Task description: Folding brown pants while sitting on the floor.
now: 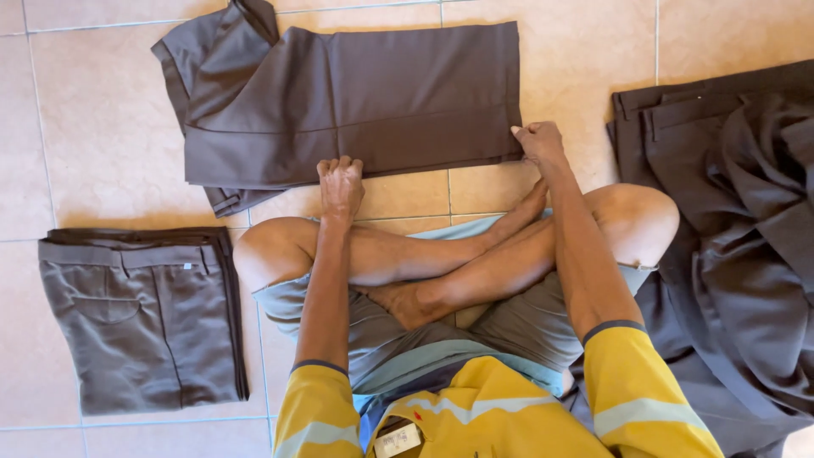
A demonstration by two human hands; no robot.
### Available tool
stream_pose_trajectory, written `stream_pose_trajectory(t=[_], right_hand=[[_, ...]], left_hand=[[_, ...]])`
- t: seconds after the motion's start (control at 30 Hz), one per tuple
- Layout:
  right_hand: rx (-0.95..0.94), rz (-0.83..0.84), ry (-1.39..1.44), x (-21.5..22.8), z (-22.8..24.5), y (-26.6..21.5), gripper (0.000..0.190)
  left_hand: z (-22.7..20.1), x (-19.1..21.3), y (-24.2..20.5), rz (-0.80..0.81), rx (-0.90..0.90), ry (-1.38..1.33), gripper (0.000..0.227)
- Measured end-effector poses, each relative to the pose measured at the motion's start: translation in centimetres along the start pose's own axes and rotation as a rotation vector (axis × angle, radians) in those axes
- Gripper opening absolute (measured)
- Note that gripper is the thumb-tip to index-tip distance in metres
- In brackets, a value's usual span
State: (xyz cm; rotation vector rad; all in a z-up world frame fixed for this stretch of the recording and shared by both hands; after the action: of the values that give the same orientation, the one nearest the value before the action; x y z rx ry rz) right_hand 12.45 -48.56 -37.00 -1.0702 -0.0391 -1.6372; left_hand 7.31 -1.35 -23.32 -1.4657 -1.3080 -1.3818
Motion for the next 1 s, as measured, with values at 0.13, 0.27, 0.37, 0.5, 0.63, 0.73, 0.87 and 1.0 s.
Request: stream_pose_trajectory(t=[0.13,0.27,0.37,0.5,0.63,0.73,0.87,1.0], right_hand=[[-0.005,-0.006,-0.071,-0.1,-0.6,0.8,0.024],[-0.011,-0.039,-0.108,0.0,-0.9,0.5,0.015],[-0.011,-0.040,-0.095,-0.3,-1.8,1.5,0.012],[-0.021,-0.046,-0.085,0.0,-1.5,1.8,0.013],[0.003,-0.072,-0.073,1.5,1.0,-0.7,0.025],[0.018,-0.176,-0.224,5.4,9.3,-8.7,0.062],[0.682,-0.101,-0.600,3.7,20.3,-17.5,0.071],[0.713,-0.045,-0.796,0.0,15.9,-14.0,0.041]], left_hand=[[-1.0,2.3,0.3,-0.044,-0.018,-0.021,0.015],[-2.3,7.0,0.2,-0.218,-0.073,-0.080,0.012],[-2.4,7.2,0.0,-0.237,-0.078,-0.111,0.011],[-2.5,7.1,-0.1,-0.246,-0.080,-0.145,0.012],[-0.9,2.1,-0.8,-0.118,-0.049,-0.100,0.011],[1.1,-3.2,-1.4,0.090,0.032,-0.085,0.011],[0.6,-1.8,-1.2,0.207,0.111,-0.137,0.015],[1.0,-1.7,-1.3,0.199,0.175,-0.161,0.018]])
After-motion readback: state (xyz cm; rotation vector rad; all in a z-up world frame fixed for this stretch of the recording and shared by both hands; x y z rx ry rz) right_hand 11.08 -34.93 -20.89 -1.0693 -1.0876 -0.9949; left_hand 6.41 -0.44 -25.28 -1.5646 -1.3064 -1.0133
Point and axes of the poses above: each hand's wrist, its own y-axis towards the middle knuckle, its own x-axis out of the back of the hand, z = x × y, the point moved 9 cm from there along y, towards the middle knuckle, and after that the axes turned 4 degrees about -y, right-handed, at the moved point
